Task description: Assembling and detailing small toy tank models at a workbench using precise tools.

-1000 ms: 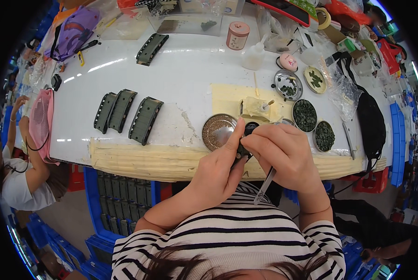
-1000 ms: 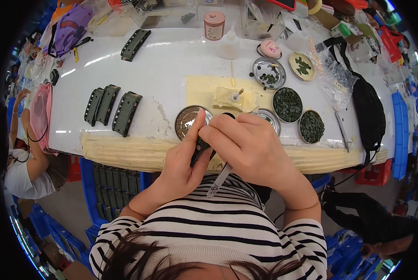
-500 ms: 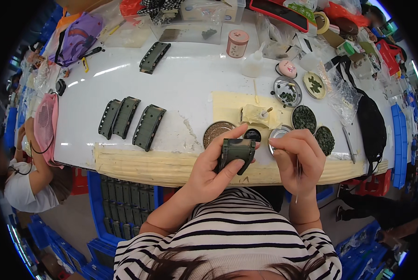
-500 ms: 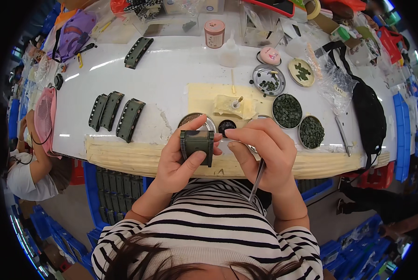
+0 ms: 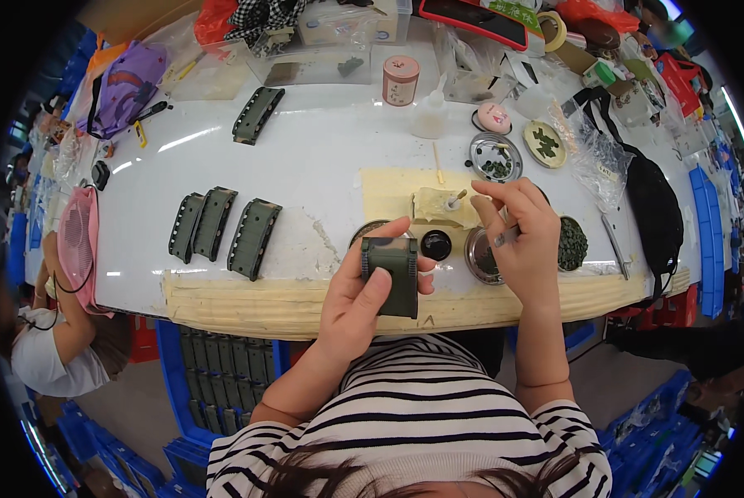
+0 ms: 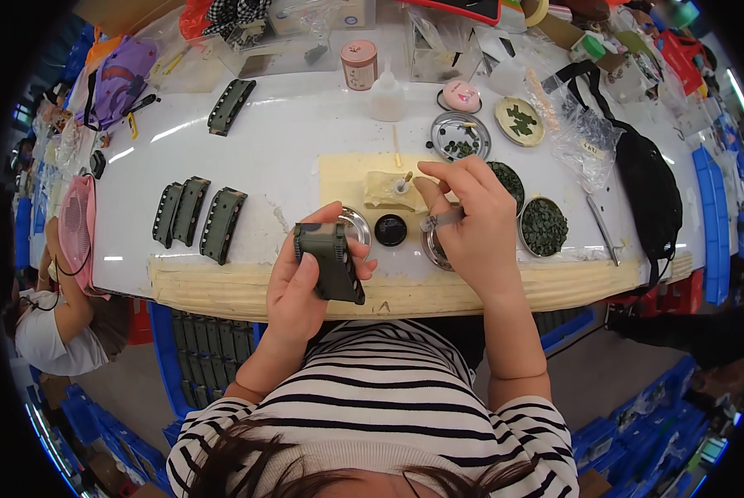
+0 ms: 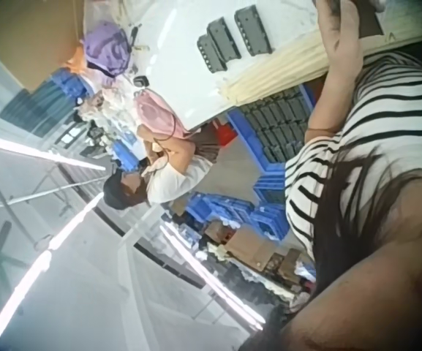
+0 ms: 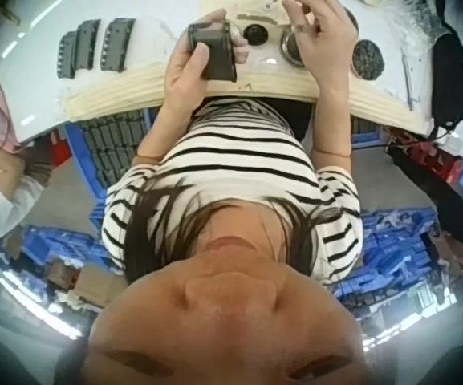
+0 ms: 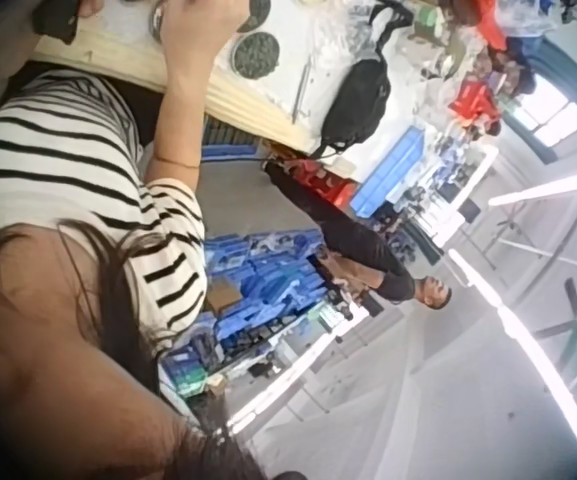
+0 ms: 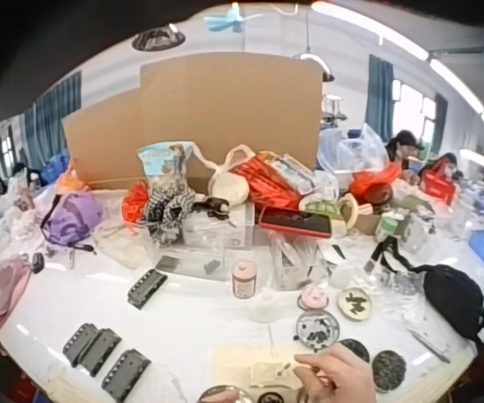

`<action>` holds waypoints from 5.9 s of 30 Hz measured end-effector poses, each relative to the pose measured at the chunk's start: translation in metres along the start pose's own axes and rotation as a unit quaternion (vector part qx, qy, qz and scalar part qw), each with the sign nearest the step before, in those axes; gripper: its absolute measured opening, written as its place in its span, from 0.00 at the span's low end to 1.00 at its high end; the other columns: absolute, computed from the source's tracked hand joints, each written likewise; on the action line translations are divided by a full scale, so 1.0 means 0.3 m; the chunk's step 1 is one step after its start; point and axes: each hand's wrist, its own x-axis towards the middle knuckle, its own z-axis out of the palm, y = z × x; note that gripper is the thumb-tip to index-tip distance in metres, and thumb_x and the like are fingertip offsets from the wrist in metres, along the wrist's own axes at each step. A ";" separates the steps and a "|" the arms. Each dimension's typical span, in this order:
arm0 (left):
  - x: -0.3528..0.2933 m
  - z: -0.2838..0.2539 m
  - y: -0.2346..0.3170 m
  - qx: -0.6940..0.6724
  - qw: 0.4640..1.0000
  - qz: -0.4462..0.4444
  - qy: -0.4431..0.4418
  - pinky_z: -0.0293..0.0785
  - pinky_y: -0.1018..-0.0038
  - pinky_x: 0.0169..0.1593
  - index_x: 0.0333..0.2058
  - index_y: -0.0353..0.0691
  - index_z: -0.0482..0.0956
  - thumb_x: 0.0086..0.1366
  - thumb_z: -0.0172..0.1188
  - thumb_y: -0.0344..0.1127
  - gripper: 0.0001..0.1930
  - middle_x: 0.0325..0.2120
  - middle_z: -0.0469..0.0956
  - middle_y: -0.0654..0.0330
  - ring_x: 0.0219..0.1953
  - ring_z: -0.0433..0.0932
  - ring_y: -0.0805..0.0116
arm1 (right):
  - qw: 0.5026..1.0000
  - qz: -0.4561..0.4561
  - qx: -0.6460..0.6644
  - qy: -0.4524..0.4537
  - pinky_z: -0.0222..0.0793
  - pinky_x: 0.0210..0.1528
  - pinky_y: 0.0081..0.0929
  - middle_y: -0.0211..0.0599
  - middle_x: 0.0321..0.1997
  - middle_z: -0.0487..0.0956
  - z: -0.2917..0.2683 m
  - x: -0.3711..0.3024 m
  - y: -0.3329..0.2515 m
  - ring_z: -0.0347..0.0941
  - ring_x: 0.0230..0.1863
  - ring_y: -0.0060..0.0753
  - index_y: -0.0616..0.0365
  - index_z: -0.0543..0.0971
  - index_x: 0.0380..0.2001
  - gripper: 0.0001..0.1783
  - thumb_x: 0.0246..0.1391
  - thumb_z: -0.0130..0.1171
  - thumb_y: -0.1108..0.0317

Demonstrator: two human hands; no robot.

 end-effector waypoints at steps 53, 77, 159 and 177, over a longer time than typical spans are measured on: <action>0.008 0.001 0.012 -0.366 0.915 -0.171 -0.015 0.74 0.58 0.52 0.65 0.36 0.51 0.74 0.35 0.47 0.28 0.44 0.73 0.51 0.41 0.77 0.61 | 0.979 0.031 0.199 0.025 0.64 0.30 0.13 0.30 0.32 0.72 0.021 -0.029 -0.046 0.70 0.27 0.16 0.67 0.75 0.37 0.06 0.60 0.55 0.73; -0.002 0.011 0.055 0.341 0.935 0.032 0.095 0.73 0.77 0.44 0.49 0.35 0.67 0.54 0.69 0.31 0.26 0.37 0.79 0.55 0.41 0.79 0.70 | 0.954 -0.053 0.292 -0.037 0.63 0.30 0.14 0.33 0.29 0.74 0.041 -0.052 -0.118 0.66 0.27 0.18 0.65 0.75 0.37 0.04 0.58 0.54 0.77; -0.064 -0.081 0.173 0.207 0.967 -0.060 0.136 0.72 0.78 0.43 0.45 0.35 0.68 0.52 0.69 0.24 0.24 0.37 0.76 0.60 0.38 0.75 0.77 | 0.994 -0.073 0.084 0.004 0.54 0.21 0.16 0.31 0.25 0.71 -0.043 -0.096 -0.109 0.61 0.20 0.19 0.60 0.83 0.38 0.13 0.46 0.66 0.78; -0.026 -0.262 0.248 0.804 0.537 0.111 0.230 0.73 0.68 0.45 0.43 0.32 0.77 0.54 0.69 0.38 0.21 0.37 0.78 0.51 0.40 0.77 0.55 | 0.995 -0.060 0.077 -0.025 0.53 0.20 0.18 0.30 0.25 0.70 -0.040 -0.110 -0.088 0.59 0.20 0.20 0.58 0.83 0.38 0.14 0.45 0.66 0.78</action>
